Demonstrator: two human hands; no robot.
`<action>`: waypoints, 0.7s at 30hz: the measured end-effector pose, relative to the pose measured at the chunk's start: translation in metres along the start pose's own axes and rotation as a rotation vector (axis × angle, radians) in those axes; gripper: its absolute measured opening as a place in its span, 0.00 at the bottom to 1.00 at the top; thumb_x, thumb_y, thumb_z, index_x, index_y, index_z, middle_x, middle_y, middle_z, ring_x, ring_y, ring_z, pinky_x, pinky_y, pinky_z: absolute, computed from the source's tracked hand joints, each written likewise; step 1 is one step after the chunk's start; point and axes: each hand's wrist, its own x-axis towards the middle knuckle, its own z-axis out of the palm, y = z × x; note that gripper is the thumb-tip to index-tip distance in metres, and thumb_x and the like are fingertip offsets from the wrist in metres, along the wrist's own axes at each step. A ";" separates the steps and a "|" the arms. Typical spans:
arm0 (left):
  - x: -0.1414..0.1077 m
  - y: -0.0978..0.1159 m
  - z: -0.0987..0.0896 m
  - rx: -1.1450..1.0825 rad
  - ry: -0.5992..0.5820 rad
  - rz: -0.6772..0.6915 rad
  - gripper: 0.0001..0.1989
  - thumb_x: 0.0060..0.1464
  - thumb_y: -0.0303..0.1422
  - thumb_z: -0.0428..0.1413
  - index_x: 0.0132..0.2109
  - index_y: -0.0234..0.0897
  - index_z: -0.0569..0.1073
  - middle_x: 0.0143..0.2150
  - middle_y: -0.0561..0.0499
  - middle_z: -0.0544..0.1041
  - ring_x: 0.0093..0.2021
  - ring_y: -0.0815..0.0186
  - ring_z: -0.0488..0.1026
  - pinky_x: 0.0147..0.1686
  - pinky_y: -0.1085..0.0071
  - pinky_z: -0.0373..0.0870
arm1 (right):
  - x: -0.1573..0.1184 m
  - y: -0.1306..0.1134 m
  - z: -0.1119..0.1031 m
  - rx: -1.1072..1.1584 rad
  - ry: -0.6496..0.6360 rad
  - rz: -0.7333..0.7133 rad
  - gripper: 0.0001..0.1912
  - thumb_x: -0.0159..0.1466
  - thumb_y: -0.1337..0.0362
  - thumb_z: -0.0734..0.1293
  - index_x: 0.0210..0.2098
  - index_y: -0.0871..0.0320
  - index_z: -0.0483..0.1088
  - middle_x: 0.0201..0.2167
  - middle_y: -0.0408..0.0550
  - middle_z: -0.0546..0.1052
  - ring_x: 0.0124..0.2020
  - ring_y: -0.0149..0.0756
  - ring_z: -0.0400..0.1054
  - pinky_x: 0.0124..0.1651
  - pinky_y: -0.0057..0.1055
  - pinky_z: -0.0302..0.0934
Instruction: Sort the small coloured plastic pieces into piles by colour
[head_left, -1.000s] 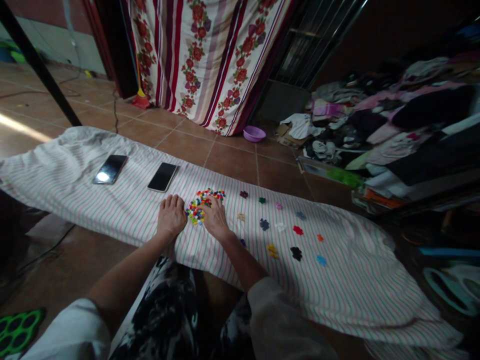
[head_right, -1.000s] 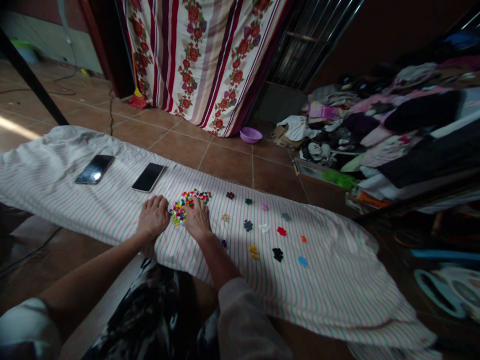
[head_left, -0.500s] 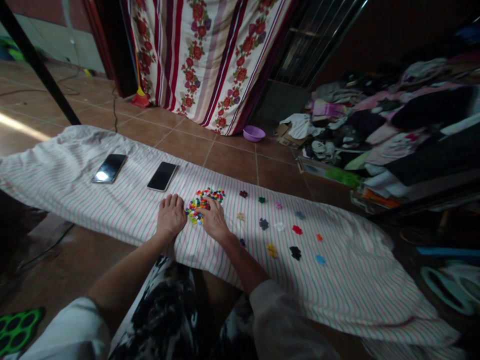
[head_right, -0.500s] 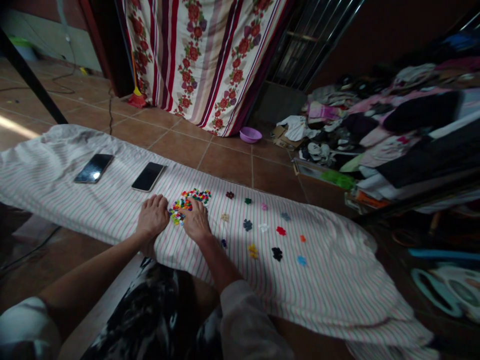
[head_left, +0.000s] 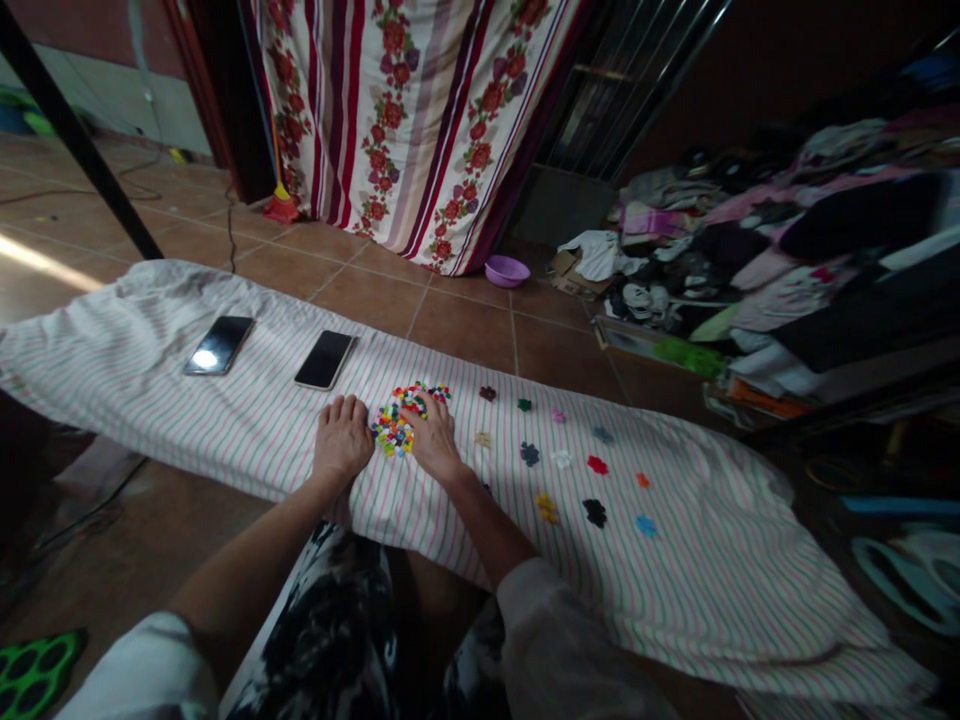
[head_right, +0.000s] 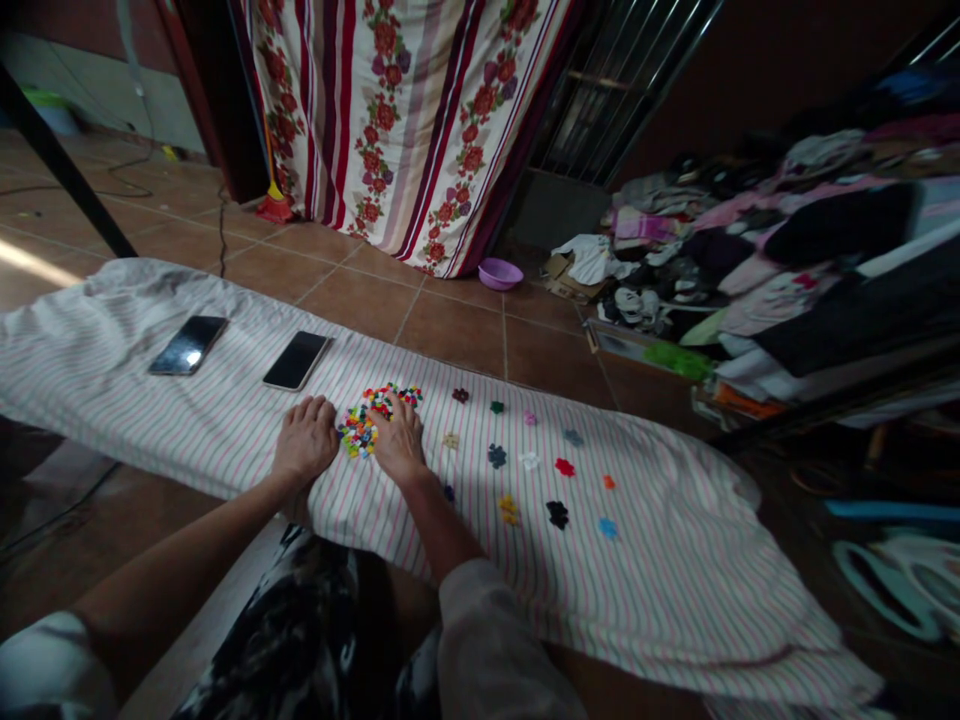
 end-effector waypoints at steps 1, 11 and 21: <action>0.000 0.000 0.000 0.003 -0.001 0.000 0.17 0.57 0.30 0.46 0.51 0.33 0.71 0.60 0.35 0.70 0.64 0.48 0.62 0.60 0.50 0.58 | -0.001 0.001 0.001 -0.001 -0.014 -0.015 0.26 0.66 0.72 0.58 0.58 0.43 0.71 0.69 0.47 0.56 0.66 0.46 0.48 0.63 0.46 0.51; 0.000 0.000 0.002 0.023 -0.001 -0.005 0.17 0.58 0.30 0.45 0.52 0.33 0.71 0.60 0.36 0.70 0.64 0.48 0.62 0.61 0.51 0.58 | 0.011 0.013 -0.004 0.033 0.029 0.058 0.25 0.66 0.70 0.58 0.58 0.46 0.72 0.67 0.48 0.60 0.65 0.45 0.50 0.63 0.44 0.53; 0.000 -0.001 0.002 0.007 -0.003 -0.010 0.18 0.58 0.30 0.45 0.53 0.33 0.71 0.60 0.36 0.70 0.64 0.48 0.62 0.62 0.50 0.57 | 0.030 0.021 -0.010 -0.032 0.014 0.094 0.27 0.65 0.71 0.59 0.60 0.44 0.70 0.67 0.49 0.59 0.65 0.47 0.50 0.62 0.44 0.52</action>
